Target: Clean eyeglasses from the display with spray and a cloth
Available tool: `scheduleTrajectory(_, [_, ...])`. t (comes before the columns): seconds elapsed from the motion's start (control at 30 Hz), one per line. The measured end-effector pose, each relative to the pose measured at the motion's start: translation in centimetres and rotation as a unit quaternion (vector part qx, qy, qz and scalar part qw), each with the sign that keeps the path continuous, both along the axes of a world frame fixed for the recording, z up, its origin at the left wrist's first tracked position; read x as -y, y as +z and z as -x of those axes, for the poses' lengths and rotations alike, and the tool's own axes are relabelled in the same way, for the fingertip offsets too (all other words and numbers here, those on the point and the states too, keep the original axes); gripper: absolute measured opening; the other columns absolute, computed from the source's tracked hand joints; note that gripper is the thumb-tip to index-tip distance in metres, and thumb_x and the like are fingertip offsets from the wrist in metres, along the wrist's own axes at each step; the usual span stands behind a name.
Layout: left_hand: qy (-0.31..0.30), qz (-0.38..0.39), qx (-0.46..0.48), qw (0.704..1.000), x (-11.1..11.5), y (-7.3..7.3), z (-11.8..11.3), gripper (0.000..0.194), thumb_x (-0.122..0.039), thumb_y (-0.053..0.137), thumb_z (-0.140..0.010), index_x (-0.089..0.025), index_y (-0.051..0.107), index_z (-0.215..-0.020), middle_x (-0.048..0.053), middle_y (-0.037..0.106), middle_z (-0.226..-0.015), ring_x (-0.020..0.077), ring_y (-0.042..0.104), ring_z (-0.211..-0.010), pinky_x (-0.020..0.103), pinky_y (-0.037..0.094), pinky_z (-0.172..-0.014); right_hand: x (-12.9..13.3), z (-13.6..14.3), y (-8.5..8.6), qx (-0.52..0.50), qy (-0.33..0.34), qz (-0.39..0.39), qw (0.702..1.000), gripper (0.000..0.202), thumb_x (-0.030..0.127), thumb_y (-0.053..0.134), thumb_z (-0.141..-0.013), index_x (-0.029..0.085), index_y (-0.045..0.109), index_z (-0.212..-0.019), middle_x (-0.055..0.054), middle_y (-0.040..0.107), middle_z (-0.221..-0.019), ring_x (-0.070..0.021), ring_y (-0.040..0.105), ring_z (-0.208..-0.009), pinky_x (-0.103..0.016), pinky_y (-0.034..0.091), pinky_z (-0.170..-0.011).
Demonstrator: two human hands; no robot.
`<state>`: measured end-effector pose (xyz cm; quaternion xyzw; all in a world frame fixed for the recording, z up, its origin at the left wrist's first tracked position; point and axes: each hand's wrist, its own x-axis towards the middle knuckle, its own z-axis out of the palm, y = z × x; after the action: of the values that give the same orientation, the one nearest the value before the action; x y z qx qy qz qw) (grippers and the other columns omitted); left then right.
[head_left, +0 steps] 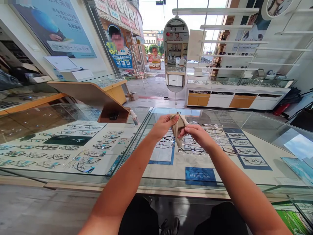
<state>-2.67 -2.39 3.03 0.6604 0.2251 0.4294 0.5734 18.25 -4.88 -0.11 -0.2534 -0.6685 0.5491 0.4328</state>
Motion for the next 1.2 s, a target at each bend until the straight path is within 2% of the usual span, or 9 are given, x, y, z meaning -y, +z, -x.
scheduleTrajectory(0.07, [-0.021, 0.011, -0.012, 1.000, -0.5, 0.1, 0.8, 0.051, -0.066, 0.077, -0.091, -0.016, 0.075, -0.086, 0.007, 0.075, -0.074, 0.0201, 0.072, -0.067, 0.032, 0.059, -0.067, 0.0, -0.1, 0.0, -0.004, 0.003, 0.007, 1.000, 0.034, 0.050, 0.066, -0.100, 0.023, 0.083, -0.089, -0.007, 0.082, -0.093, -0.0264, 0.069, -0.095, -0.043, 0.048, -0.099])
scheduleTrajectory(0.2, [-0.019, 0.028, 0.002, 0.999, -0.8, 0.2, 1.7, 0.044, -0.057, 0.087, -0.086, -0.014, 0.078, -0.097, 0.008, 0.078, -0.086, 0.0175, 0.071, -0.077, 0.028, 0.057, -0.072, 0.0, -0.2, 0.1, -0.016, -0.004, 0.016, 1.000, 0.035, 0.051, 0.065, -0.100, 0.023, 0.082, -0.089, -0.007, 0.081, -0.091, -0.0262, 0.068, -0.092, -0.042, 0.047, -0.095])
scheduleTrajectory(0.37, [-0.032, 0.037, 0.018, 0.999, -0.4, 0.0, 1.2, 0.042, -0.040, 0.094, -0.082, -0.017, 0.079, -0.113, 0.008, 0.079, -0.097, 0.0179, 0.073, -0.084, 0.028, 0.058, -0.077, 0.0, -0.3, 0.4, -0.015, -0.026, 0.001, 1.000, 0.037, 0.054, 0.065, -0.100, 0.024, 0.082, -0.088, -0.006, 0.079, -0.089, -0.0258, 0.064, -0.092, -0.041, 0.046, -0.094])
scheduleTrajectory(0.5, [-0.007, 0.053, 0.035, 0.998, -0.2, -0.3, 0.5, 0.044, -0.037, 0.095, -0.080, -0.018, 0.078, -0.117, 0.008, 0.079, -0.100, 0.0186, 0.073, -0.086, 0.030, 0.060, -0.080, 0.0, -0.3, 0.4, -0.017, -0.024, 0.002, 1.000, 0.037, 0.054, 0.065, -0.100, 0.024, 0.081, -0.088, -0.006, 0.079, -0.091, -0.0261, 0.065, -0.095, -0.041, 0.046, -0.096])
scheduleTrajectory(0.6, [0.011, 0.056, 0.032, 0.998, -0.1, -0.6, 0.1, 0.039, -0.040, 0.094, -0.081, -0.017, 0.078, -0.109, 0.006, 0.078, -0.092, 0.0166, 0.071, -0.079, 0.028, 0.058, -0.076, -0.1, -0.4, 0.3, -0.018, -0.024, 0.001, 1.000, 0.036, 0.054, 0.064, -0.101, 0.023, 0.081, -0.089, -0.007, 0.079, -0.092, -0.0261, 0.065, -0.095, -0.041, 0.046, -0.096])
scheduleTrajectory(0.77, [0.000, 0.065, 0.025, 0.998, 0.3, -0.8, -0.4, 0.035, -0.044, 0.091, -0.084, -0.016, 0.075, -0.097, 0.004, 0.074, -0.078, 0.0162, 0.069, -0.070, 0.030, 0.058, -0.072, -0.2, -0.4, 0.1, -0.021, -0.017, 0.003, 1.000, 0.035, 0.050, 0.064, -0.103, 0.023, 0.081, -0.089, -0.006, 0.080, -0.093, -0.0250, 0.066, -0.094, -0.041, 0.046, -0.097])
scheduleTrajectory(1.03, [0.012, 0.038, 0.060, 0.997, 0.5, -0.9, -1.1, 0.040, -0.042, 0.094, -0.081, -0.017, 0.074, -0.106, 0.002, 0.075, -0.079, 0.0141, 0.067, -0.065, 0.030, 0.059, -0.070, -0.1, -0.2, 0.1, -0.036, -0.014, 0.011, 0.999, 0.036, 0.054, 0.067, -0.100, 0.023, 0.081, -0.089, -0.007, 0.080, -0.093, -0.0252, 0.066, -0.093, -0.042, 0.047, -0.097])
scheduleTrajectory(1.2, [0.026, 0.022, 0.064, 0.997, 0.7, -0.9, -1.3, 0.040, -0.044, 0.094, -0.080, -0.016, 0.071, -0.098, 0.001, 0.073, -0.070, 0.0134, 0.065, -0.056, 0.028, 0.056, -0.062, -0.2, -0.1, -0.1, -0.024, -0.017, 0.008, 1.000, 0.036, 0.056, 0.068, -0.099, 0.023, 0.081, -0.090, -0.006, 0.078, -0.090, -0.0257, 0.067, -0.094, -0.042, 0.048, -0.097])
